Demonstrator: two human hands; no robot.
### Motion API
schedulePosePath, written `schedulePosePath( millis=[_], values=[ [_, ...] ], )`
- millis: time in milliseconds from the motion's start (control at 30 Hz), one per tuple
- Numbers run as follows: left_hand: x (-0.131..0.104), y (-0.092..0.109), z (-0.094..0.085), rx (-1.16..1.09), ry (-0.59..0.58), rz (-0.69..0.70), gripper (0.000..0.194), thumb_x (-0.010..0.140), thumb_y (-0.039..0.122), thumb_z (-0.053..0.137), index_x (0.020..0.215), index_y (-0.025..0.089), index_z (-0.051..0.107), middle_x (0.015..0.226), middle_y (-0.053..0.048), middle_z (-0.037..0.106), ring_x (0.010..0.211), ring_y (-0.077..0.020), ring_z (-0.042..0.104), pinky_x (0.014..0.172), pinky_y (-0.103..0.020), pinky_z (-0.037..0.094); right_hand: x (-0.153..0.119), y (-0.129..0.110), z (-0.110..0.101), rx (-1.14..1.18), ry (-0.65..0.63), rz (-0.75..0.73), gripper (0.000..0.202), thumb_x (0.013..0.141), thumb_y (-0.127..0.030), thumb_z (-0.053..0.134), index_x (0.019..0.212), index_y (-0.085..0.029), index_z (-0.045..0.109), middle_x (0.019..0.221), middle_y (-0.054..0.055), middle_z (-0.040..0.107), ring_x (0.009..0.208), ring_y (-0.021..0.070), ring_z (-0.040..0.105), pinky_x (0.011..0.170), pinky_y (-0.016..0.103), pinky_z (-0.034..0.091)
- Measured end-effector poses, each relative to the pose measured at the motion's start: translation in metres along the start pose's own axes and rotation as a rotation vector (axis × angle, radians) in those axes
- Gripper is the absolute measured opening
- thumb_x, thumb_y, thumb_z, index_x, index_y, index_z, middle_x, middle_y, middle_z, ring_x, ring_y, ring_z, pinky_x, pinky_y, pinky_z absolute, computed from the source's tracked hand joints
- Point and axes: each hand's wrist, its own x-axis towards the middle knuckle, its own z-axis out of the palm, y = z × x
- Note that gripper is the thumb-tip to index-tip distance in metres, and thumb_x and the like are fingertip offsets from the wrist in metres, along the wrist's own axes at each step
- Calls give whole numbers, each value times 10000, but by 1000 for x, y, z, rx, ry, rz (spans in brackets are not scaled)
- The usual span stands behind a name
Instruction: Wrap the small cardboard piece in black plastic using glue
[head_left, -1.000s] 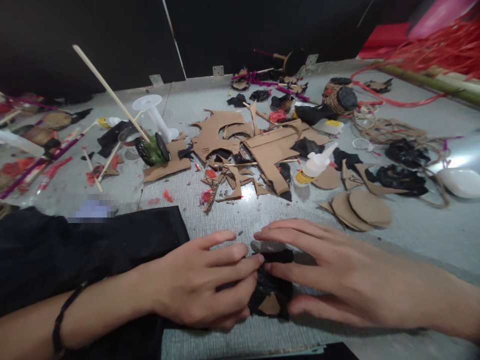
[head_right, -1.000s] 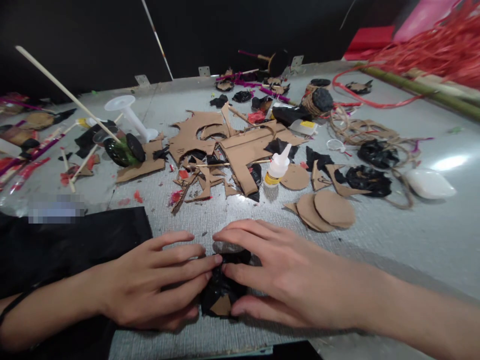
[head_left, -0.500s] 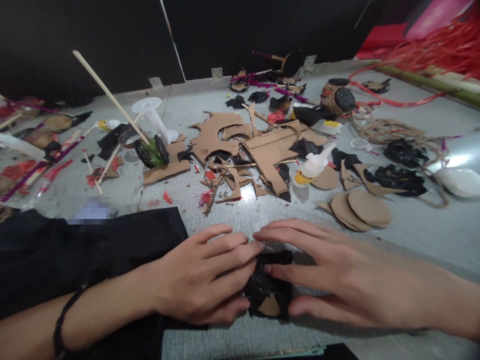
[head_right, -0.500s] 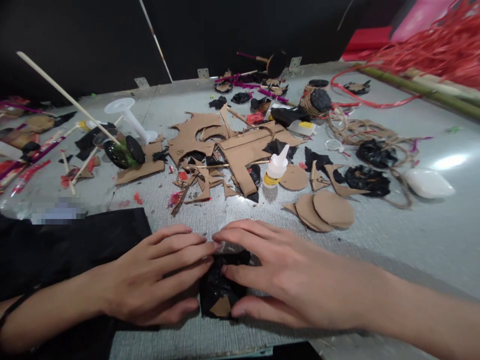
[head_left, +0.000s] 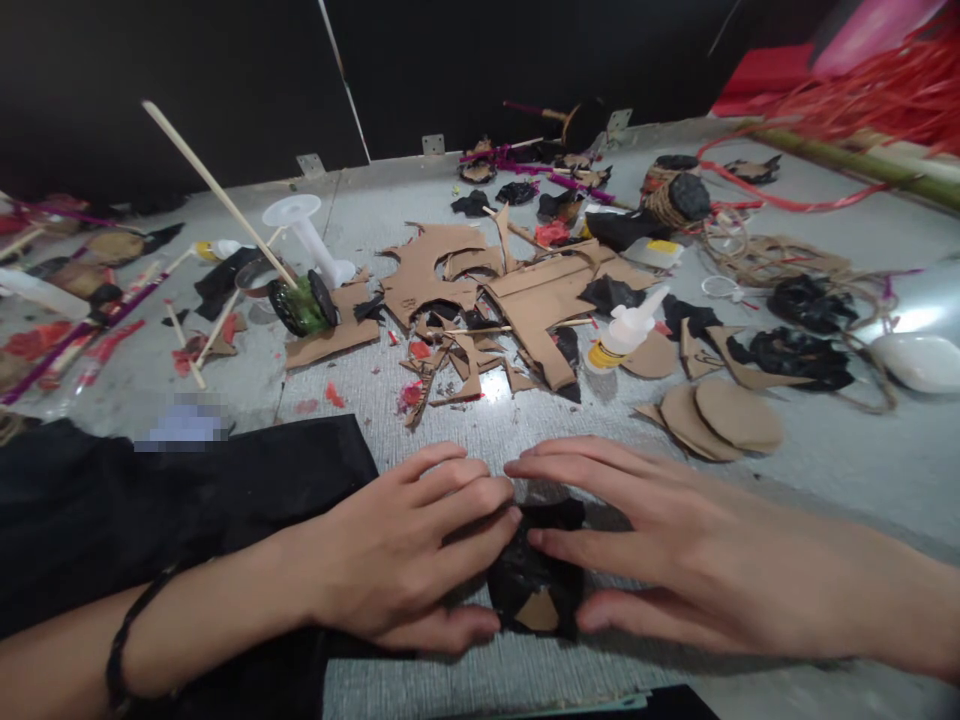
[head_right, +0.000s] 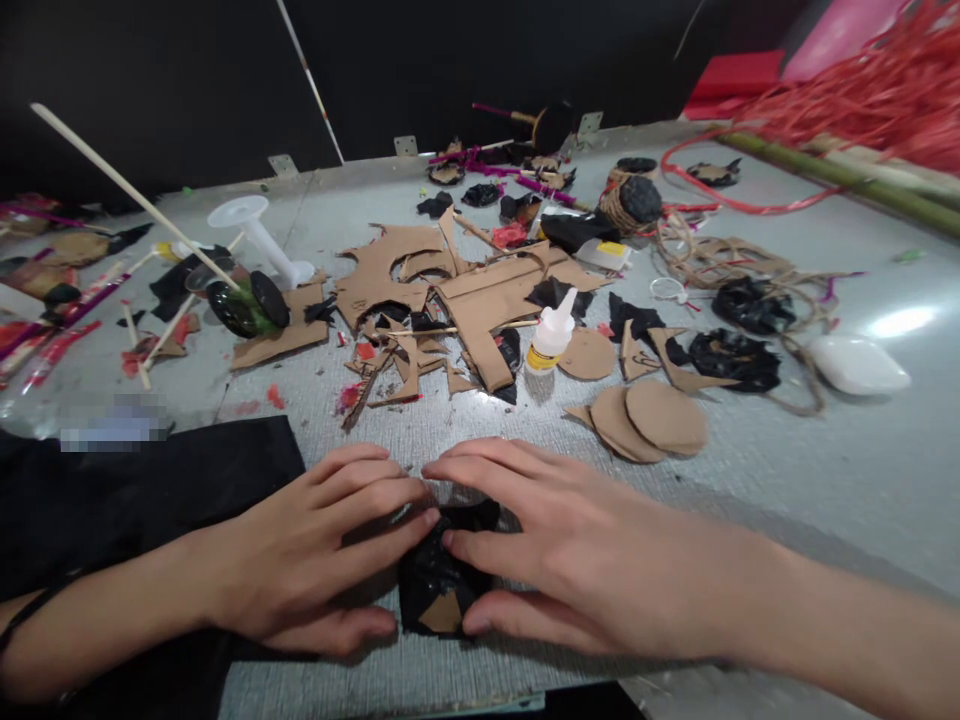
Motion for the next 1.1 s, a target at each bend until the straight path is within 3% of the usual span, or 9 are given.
schedulePosePath(
  millis=[300,600,800,1100],
  values=[
    [0,0,-1,6,-8,24,487,1186,491,469,1369,107,707,1325,-175,776,1297,-300,661,1227,-481,494,0,-1,0,15,-13,6,374,1119,-450,668,1342,-181,799,1567,202,680,1509,350,619,1198,521,597],
    [2,0,-4,-3,49,61,440,1198,402,434,1295,83,721,1244,-148,800,1229,-283,677,1192,-451,500,-2,-1,1,13,-21,8,365,1125,-452,654,1331,-185,795,1589,197,659,1531,361,597,1221,547,575],
    [3,-1,-2,-20,-21,13,567,1204,493,394,1420,40,657,1335,-189,769,1244,-309,678,1149,-489,526,-1,-1,0,0,-16,8,340,1138,-447,628,1249,-173,795,1541,196,689,1493,348,628,1214,517,582],
    [1,-1,-2,-32,-64,8,563,1196,528,420,1438,72,645,1361,-202,760,1277,-320,668,1168,-504,525,-1,1,2,2,-9,-3,359,1136,-459,633,1286,-175,792,1560,199,671,1508,347,602,1224,506,561]
  ],
)
